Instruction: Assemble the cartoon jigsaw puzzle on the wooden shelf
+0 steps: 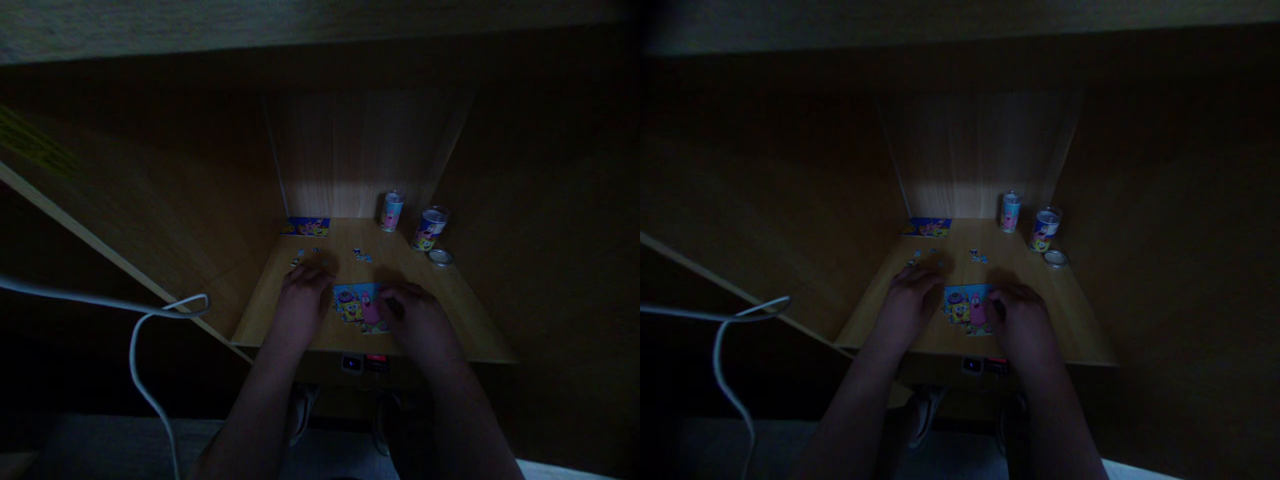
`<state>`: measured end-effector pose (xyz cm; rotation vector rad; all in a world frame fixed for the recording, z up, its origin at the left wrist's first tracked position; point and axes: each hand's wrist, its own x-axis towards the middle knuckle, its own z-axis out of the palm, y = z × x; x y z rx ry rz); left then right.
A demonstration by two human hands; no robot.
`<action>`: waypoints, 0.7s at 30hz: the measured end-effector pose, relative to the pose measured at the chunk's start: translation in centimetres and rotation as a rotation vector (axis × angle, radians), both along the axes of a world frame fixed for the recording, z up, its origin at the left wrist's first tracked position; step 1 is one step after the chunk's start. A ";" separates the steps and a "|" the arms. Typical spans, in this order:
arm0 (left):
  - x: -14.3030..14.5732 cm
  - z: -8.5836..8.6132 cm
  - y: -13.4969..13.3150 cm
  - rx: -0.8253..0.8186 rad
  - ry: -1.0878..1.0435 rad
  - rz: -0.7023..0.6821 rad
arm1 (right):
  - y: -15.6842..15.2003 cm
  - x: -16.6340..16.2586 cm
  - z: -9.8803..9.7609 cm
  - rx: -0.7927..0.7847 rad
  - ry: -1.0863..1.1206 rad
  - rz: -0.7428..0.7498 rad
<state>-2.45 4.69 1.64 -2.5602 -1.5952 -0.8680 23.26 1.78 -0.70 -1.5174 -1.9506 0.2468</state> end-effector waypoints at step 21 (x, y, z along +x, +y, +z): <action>-4.5 -0.3 -1.8 0.018 0.127 0.419 | -0.1 0.1 -0.1 0.033 -0.015 0.067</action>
